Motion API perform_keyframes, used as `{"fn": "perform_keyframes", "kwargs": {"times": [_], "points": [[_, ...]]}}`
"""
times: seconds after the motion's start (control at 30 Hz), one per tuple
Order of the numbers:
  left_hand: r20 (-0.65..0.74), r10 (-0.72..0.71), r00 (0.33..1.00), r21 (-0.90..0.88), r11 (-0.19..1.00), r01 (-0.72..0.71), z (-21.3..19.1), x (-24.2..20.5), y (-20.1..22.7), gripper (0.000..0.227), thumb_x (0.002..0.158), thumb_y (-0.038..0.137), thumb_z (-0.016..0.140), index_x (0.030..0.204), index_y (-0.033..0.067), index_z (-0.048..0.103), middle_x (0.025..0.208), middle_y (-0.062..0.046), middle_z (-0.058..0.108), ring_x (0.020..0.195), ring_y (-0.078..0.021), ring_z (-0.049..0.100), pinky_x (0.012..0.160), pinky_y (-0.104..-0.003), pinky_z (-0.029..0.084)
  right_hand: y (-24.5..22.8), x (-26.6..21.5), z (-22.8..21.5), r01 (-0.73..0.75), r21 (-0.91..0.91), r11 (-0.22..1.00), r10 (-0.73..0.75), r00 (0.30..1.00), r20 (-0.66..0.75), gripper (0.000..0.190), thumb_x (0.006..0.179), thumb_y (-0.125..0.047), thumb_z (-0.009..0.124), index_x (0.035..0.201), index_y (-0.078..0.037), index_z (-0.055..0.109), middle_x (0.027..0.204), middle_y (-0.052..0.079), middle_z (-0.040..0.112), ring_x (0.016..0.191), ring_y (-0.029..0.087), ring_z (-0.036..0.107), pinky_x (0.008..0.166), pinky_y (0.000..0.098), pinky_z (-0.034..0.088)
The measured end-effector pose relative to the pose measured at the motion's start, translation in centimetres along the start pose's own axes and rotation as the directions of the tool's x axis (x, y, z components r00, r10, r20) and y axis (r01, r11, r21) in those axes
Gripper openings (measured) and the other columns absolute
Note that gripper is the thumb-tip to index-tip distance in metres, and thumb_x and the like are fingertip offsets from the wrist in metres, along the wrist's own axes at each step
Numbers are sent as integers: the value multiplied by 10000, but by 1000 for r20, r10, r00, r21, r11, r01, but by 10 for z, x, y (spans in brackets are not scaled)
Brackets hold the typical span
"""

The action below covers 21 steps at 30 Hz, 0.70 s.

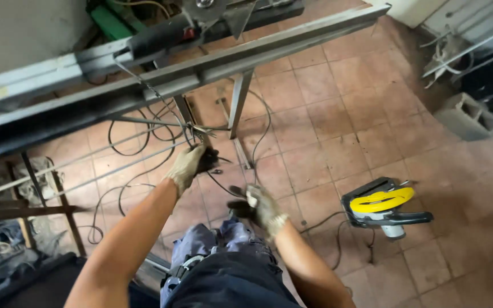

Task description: Measure, mark, and cut metal beams using a square and an angle grinder

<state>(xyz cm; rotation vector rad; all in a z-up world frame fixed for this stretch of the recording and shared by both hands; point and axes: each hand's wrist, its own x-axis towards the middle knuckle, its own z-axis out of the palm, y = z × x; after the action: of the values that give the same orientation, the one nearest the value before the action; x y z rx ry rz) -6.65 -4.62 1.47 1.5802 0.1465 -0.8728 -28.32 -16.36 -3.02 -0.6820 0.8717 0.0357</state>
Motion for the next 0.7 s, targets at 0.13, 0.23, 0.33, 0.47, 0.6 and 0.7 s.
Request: {"fn": "perform_keyframes", "kwargs": {"times": [0.13, 0.23, 0.33, 0.47, 0.6, 0.7], "points": [[85, -20, 996, -295, 954, 45, -8, -44, 23, 366, 989, 241, 591, 1157, -76, 663, 1014, -273, 718, 893, -363, 746, 803, -541, 627, -43, -9, 25, 37, 332, 942, -57, 997, 49, 445, 885, -306, 617, 1178, 21, 689, 1192, 171, 725, 801, 360, 686, 635, 430, 575], [0, -92, 996, -326, 941, 87, -59, -23, 3, 319, 944, 176, 685, 1138, -77, 668, 875, -284, 655, 763, -388, 717, 725, -587, 626, -85, 13, 41, 91, 597, 797, -161, 985, 64, 426, 853, -241, 658, 1151, 62, 694, 1063, 184, 739, 695, 229, 647, 559, 270, 552], [-5, -212, 977, -73, 975, 211, -95, -17, 13, 419, 978, 273, 632, 1236, -57, 632, 889, -327, 642, 751, -425, 709, 710, -573, 613, -126, 38, 16, 226, 683, 695, -162, 974, -157, 394, 815, -269, 745, 1035, 55, 714, 803, 156, 676, 537, 166, 601, 466, 222, 517], [171, -542, 823, 801, 562, 204, -95, -48, 60, 522, 883, 295, 706, 1234, -91, 717, 869, -317, 775, 649, -364, 750, 550, -407, 588, -89, 41, -16, 200, -441, 875, -431, 736, -521, 568, 880, -630, 630, 1111, -127, 758, 1049, 158, 745, 974, 282, 746, 834, 392, 594], [410, -354, 841, 763, 638, -103, -17, -61, 92, 509, 932, 379, 639, 1235, -20, 727, 1017, -273, 757, 872, -377, 712, 769, -446, 542, -50, -16, 5, 646, -334, 686, -677, 735, 32, 533, 619, -149, 869, 1112, -33, 705, 967, 109, 689, 876, 228, 647, 744, 340, 580], [700, -122, 704, 604, 627, -492, 37, -65, 79, 518, 1006, 500, 536, 1237, 85, 739, 1239, -209, 728, 1207, -400, 657, 1097, -507, 474, -16, -69, 60, 801, -455, 389, -818, 527, 230, 346, 574, -167, 894, 890, -108, 766, 823, 52, 680, 763, 186, 628, 712, 318, 524]]}}
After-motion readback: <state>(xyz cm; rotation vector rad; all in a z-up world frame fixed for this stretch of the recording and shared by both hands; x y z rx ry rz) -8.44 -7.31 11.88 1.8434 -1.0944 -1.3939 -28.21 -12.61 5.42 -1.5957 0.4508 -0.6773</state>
